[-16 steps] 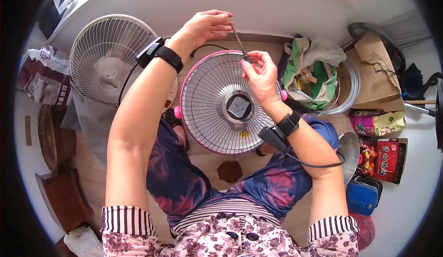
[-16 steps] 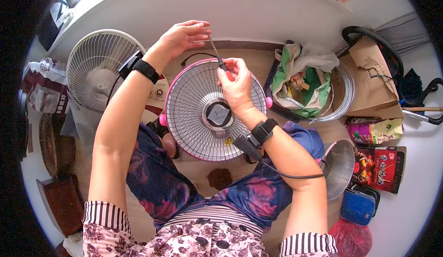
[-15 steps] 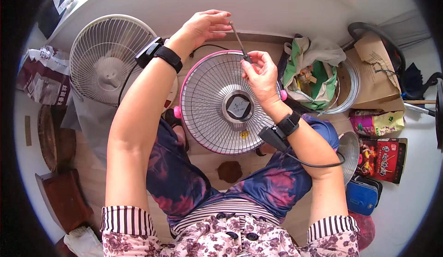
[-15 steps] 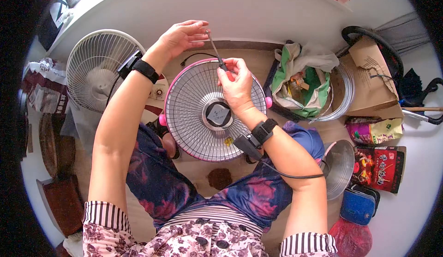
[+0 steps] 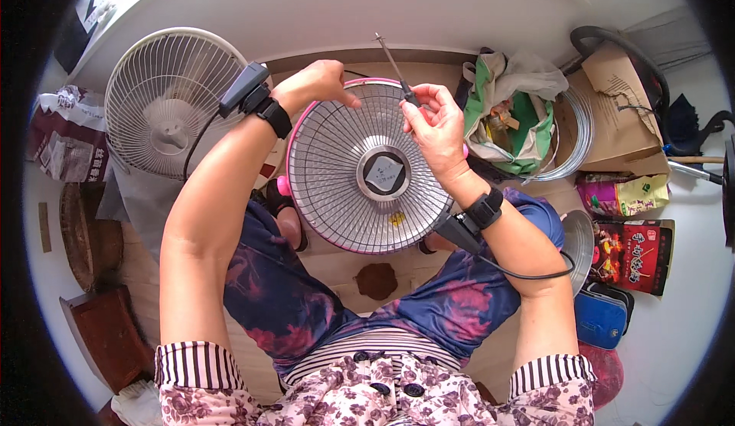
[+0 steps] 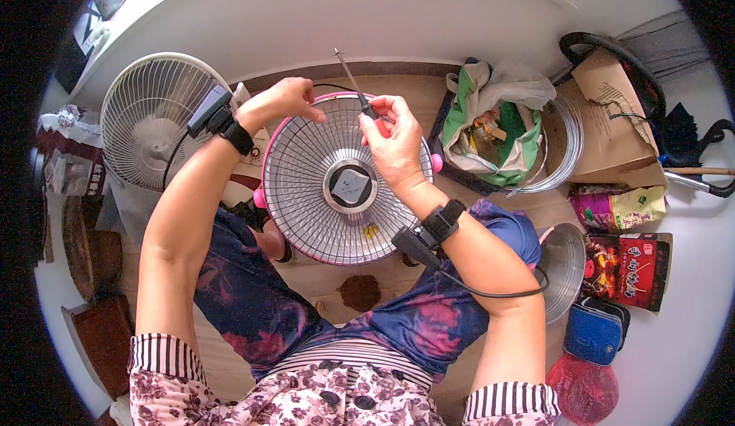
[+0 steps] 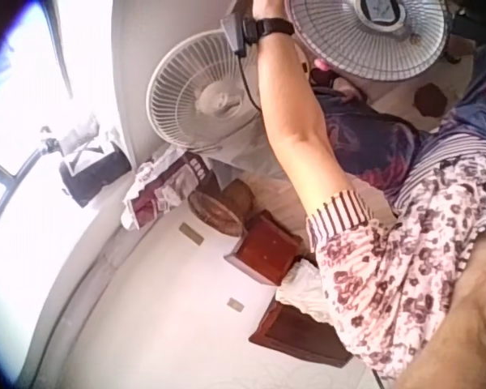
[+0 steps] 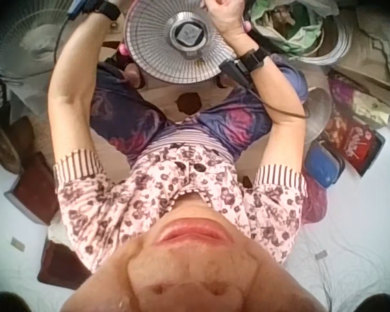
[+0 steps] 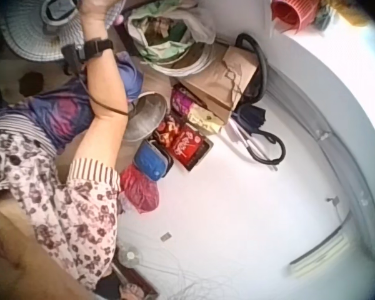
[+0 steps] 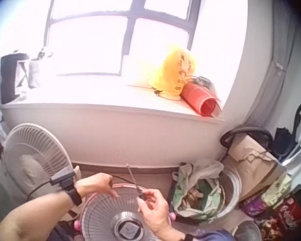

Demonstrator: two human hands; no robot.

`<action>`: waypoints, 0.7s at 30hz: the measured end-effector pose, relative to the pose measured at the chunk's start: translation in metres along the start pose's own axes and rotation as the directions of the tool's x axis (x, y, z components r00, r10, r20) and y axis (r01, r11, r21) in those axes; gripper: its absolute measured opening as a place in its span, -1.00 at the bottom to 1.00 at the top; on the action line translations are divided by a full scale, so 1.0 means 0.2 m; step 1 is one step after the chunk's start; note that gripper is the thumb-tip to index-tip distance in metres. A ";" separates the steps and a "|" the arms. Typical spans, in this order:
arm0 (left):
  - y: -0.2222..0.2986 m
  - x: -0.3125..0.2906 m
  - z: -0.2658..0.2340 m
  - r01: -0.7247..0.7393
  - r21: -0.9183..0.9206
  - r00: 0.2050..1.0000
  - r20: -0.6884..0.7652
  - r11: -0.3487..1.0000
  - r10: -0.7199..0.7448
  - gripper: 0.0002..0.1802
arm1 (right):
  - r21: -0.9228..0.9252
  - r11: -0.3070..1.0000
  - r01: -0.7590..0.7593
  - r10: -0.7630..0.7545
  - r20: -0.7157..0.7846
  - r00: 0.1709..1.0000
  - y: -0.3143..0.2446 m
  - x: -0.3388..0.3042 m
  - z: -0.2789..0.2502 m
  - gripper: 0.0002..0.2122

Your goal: The person disassembles the front grill of a round portable heater using a screwdriver, handles the inner components, and then reattaches the grill.

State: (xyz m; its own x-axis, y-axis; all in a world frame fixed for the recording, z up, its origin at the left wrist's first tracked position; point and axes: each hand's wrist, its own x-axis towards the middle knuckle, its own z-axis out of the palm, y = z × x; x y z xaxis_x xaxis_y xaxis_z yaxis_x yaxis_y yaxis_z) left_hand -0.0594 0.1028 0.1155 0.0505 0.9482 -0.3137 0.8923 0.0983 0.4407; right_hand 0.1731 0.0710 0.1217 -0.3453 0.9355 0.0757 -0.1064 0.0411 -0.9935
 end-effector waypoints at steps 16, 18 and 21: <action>-0.02 0.02 0.07 0.175 -0.097 0.983 0.080 0.980 -0.168 -0.69 | -0.053 0.999 0.003 -0.004 -0.018 1.000 0.02 -0.05 -0.07 -0.79; 0.06 -0.03 0.00 0.209 -0.163 0.976 0.102 0.964 -0.194 -0.69 | -0.049 0.999 0.005 -0.006 -0.019 1.000 0.02 -0.05 -0.08 -0.79; 0.04 -0.02 0.00 0.241 -0.233 0.968 0.127 0.942 -0.217 -0.70 | -0.051 0.999 -0.004 0.004 -0.001 1.000 -0.01 -0.06 -0.07 -0.80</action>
State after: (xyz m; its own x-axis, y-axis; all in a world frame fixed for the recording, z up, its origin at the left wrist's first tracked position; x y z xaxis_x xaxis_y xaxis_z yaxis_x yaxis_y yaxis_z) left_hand -0.0517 0.0991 0.1204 -0.0872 0.8580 -0.5061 0.7481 0.3919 0.5355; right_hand 0.1895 0.0651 0.1209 -0.3447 0.9360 0.0713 -0.0573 0.0548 -0.9968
